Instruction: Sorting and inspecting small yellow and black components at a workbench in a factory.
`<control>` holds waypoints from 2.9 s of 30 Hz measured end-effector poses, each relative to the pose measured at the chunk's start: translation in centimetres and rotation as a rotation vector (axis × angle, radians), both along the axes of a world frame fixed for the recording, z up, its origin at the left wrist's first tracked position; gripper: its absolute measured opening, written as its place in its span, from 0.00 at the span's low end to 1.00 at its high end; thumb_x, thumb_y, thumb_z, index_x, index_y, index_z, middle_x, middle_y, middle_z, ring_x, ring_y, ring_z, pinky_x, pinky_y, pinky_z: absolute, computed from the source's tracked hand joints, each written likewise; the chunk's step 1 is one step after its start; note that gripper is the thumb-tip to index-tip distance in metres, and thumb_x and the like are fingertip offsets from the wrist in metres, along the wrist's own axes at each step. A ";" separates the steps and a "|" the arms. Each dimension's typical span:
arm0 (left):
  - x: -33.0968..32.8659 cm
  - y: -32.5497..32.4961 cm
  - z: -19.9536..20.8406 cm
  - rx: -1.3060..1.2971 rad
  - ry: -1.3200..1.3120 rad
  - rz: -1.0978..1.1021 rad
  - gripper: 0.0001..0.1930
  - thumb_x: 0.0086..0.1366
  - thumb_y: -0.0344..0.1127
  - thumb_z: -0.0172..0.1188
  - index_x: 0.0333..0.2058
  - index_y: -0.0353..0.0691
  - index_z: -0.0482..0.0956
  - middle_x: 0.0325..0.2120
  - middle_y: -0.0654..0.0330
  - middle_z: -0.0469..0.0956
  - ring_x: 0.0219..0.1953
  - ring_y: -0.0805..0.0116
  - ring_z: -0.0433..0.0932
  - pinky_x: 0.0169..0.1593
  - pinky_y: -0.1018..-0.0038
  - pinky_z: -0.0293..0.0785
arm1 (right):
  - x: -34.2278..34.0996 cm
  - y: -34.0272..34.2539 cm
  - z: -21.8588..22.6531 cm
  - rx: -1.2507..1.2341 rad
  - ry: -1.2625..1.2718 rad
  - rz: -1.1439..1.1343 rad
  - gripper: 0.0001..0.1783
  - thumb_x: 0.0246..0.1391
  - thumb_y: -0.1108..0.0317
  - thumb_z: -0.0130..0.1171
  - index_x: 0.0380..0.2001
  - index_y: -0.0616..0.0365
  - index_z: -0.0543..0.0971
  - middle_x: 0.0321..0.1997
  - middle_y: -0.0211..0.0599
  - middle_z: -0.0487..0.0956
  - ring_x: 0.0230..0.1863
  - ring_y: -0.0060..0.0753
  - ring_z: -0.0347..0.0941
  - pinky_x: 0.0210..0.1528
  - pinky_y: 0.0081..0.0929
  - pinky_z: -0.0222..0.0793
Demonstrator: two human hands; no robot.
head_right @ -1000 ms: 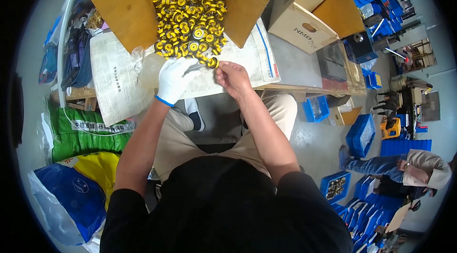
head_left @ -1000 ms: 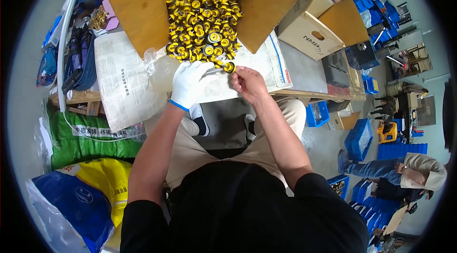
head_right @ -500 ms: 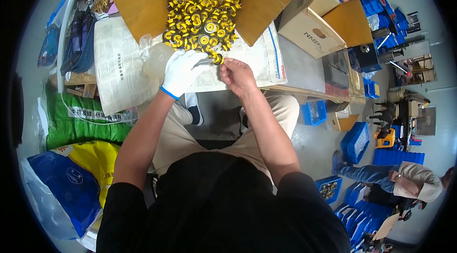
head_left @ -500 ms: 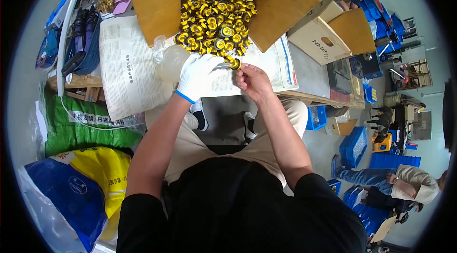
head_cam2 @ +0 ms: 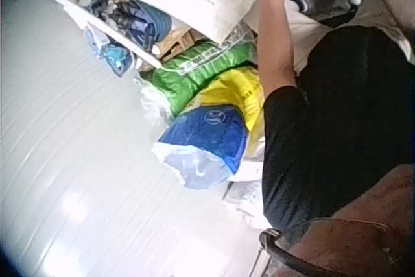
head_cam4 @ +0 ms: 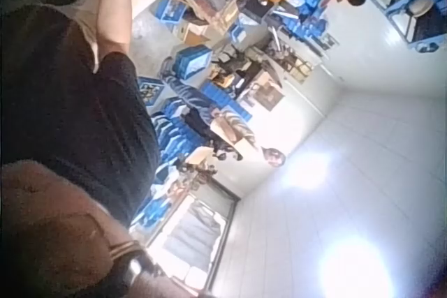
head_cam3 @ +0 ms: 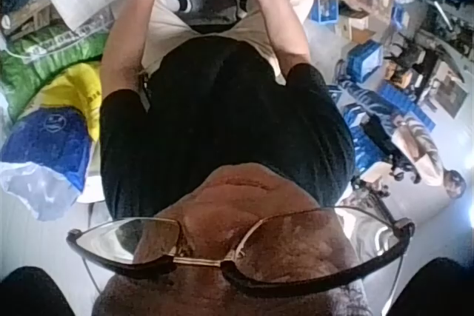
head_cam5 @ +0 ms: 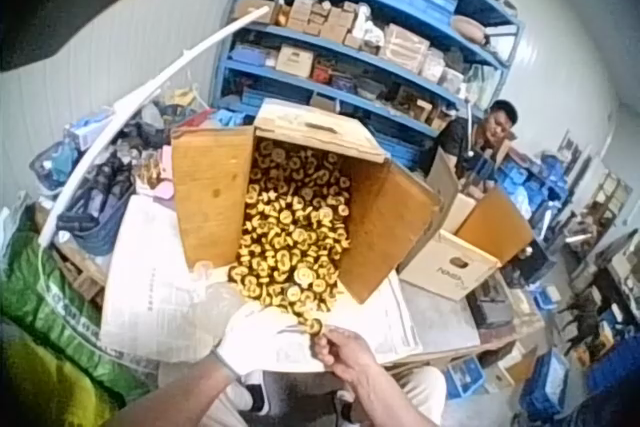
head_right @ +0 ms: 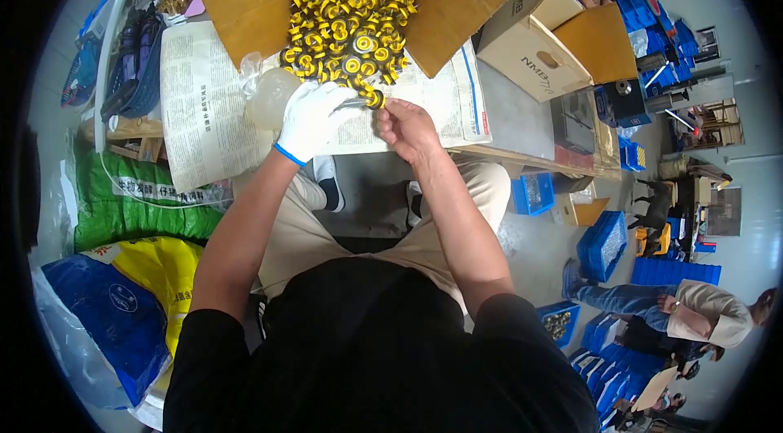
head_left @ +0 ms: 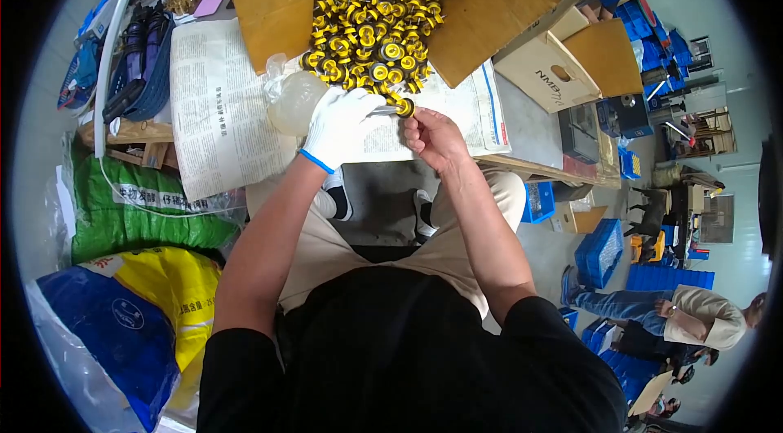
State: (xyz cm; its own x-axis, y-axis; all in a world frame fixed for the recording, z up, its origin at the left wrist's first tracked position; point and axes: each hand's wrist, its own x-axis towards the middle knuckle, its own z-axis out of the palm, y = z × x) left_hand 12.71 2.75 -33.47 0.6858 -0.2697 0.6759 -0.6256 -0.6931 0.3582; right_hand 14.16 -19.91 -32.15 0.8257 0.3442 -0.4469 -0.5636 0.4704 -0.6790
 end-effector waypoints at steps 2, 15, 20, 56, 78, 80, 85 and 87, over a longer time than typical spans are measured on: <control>0.1 -0.1 -0.1 0.003 0.003 0.004 0.12 0.60 0.43 0.67 0.41 0.49 0.84 0.35 0.65 0.80 0.35 0.60 0.77 0.43 0.65 0.72 | 0.0 0.0 0.1 0.001 0.002 -0.004 0.10 0.72 0.70 0.49 0.34 0.61 0.73 0.25 0.34 0.73 0.22 0.23 0.62 0.21 0.20 0.58; 0.1 0.0 -0.1 0.029 0.034 -0.002 0.12 0.60 0.42 0.66 0.41 0.50 0.84 0.36 0.65 0.81 0.37 0.60 0.78 0.45 0.65 0.72 | 0.1 -0.2 0.2 -0.069 0.015 0.042 0.16 0.74 0.65 0.49 0.29 0.58 0.73 0.23 0.29 0.70 0.19 0.21 0.60 0.18 0.18 0.55; 0.1 0.2 -0.5 0.046 0.081 -0.005 0.13 0.62 0.43 0.64 0.43 0.49 0.83 0.37 0.64 0.80 0.40 0.61 0.78 0.48 0.64 0.71 | 0.0 -0.1 0.3 -0.080 0.017 0.052 0.16 0.74 0.64 0.49 0.29 0.58 0.73 0.23 0.28 0.70 0.19 0.21 0.60 0.17 0.18 0.54; -0.2 -1.8 1.3 0.195 0.185 0.127 0.16 0.59 0.43 0.72 0.42 0.40 0.83 0.35 0.53 0.82 0.39 0.49 0.80 0.47 0.60 0.73 | -0.1 -12.9 1.0 0.571 -0.518 -0.013 0.10 0.72 0.61 0.54 0.44 0.57 0.75 0.28 0.26 0.70 0.26 0.20 0.62 0.28 0.19 0.59; 0.0 -0.9 1.1 0.230 0.328 0.172 0.16 0.60 0.37 0.69 0.45 0.37 0.83 0.37 0.49 0.82 0.40 0.47 0.80 0.48 0.56 0.74 | -2.7 -24.0 -0.7 0.555 -0.390 -0.631 0.09 0.71 0.60 0.54 0.40 0.53 0.76 0.28 0.26 0.72 0.25 0.23 0.63 0.29 0.21 0.59; 0.4 -1.7 1.2 0.219 0.356 0.160 0.16 0.60 0.38 0.70 0.45 0.37 0.83 0.37 0.49 0.82 0.40 0.47 0.80 0.49 0.56 0.74 | -2.7 -25.4 -0.6 0.611 -0.404 -0.615 0.08 0.71 0.61 0.54 0.42 0.53 0.75 0.30 0.26 0.73 0.26 0.23 0.63 0.30 0.22 0.60; 0.2 -1.5 0.7 0.217 0.307 0.166 0.16 0.59 0.37 0.71 0.44 0.38 0.83 0.40 0.51 0.83 0.42 0.47 0.80 0.51 0.57 0.74 | -2.9 -25.5 -0.1 0.757 -0.534 -0.644 0.07 0.71 0.63 0.54 0.44 0.54 0.75 0.30 0.25 0.71 0.28 0.22 0.63 0.30 0.22 0.62; 0.3 -1.5 0.0 0.213 0.262 0.166 0.17 0.59 0.38 0.72 0.45 0.39 0.83 0.40 0.51 0.83 0.43 0.47 0.80 0.51 0.57 0.74 | -2.9 -26.0 0.0 0.778 -0.583 -0.605 0.07 0.71 0.64 0.54 0.46 0.55 0.74 0.31 0.26 0.70 0.29 0.22 0.63 0.30 0.21 0.62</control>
